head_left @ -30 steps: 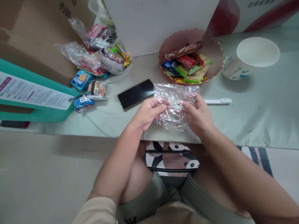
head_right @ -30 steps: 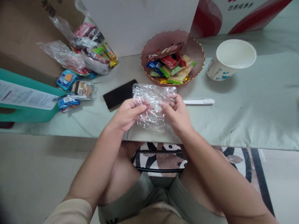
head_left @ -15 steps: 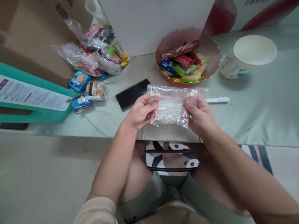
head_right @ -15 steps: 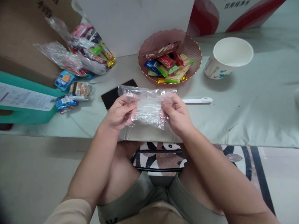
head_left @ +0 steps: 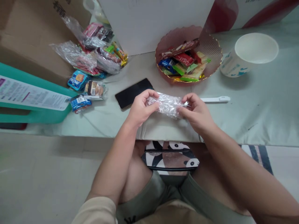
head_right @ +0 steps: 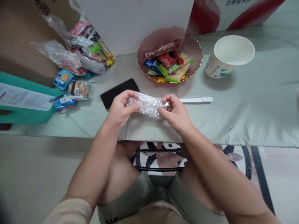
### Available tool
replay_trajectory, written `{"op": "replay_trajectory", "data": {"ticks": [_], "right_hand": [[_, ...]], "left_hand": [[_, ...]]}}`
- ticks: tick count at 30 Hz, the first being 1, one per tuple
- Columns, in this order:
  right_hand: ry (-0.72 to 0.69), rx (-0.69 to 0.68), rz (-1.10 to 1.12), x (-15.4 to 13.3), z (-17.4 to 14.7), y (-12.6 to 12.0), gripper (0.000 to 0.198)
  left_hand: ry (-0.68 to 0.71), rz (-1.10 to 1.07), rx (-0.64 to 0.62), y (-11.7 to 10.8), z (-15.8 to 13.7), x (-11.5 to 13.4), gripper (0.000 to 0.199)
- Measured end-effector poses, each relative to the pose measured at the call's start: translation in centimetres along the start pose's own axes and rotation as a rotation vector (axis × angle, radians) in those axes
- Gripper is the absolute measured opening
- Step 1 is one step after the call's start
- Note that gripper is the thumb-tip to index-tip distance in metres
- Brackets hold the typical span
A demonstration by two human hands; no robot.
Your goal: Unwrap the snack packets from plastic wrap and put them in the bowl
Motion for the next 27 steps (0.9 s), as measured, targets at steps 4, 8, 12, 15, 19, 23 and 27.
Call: {"op": "replay_trajectory", "data": {"ticks": [4,8,12,15,19,23,27], "right_hand": [[-0.115,0.112,0.027,-0.8,0.4,-1.5,0.042],[-0.029,0.066,0.21,-0.6,0.5,-1.8,0.029],[0.2,-0.291,0.128,0.7,-1.1,2.3,0.044],[0.21,-0.482,-0.07,1.1,-2.6,4.5,0.031],[0.199,-0.528,-0.127,1.2,-2.9,4.8,0.024],[0.189,-0.526,-0.162,1.0,-2.7,4.6,0.023],[0.156,-0.492,-0.206,1.0,-2.4,4.4,0.025]], "left_hand": [[0.013,0.012,0.007,-0.1,-0.1,0.2,0.028],[-0.028,0.111,-0.31,2.9,-1.1,0.3,0.03],[0.045,0.175,-0.432,4.5,-1.6,0.9,0.029],[0.043,0.182,-0.323,3.8,-1.0,1.0,0.017],[-0.012,0.254,-0.255,2.3,-0.5,0.6,0.018],[-0.084,0.181,-0.318,1.7,-0.7,-0.1,0.027],[0.064,0.254,-0.195,1.0,-0.4,0.5,0.033]]}}
Point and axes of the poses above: each hand's wrist, its own z-axis towards the middle knuckle, its own y-axis out of the palm, x = y × z, the point moved 10 cm from there along z, towards the middle knuckle, and after that the axes turned 2 degrees about x, right-handed, at the moved point
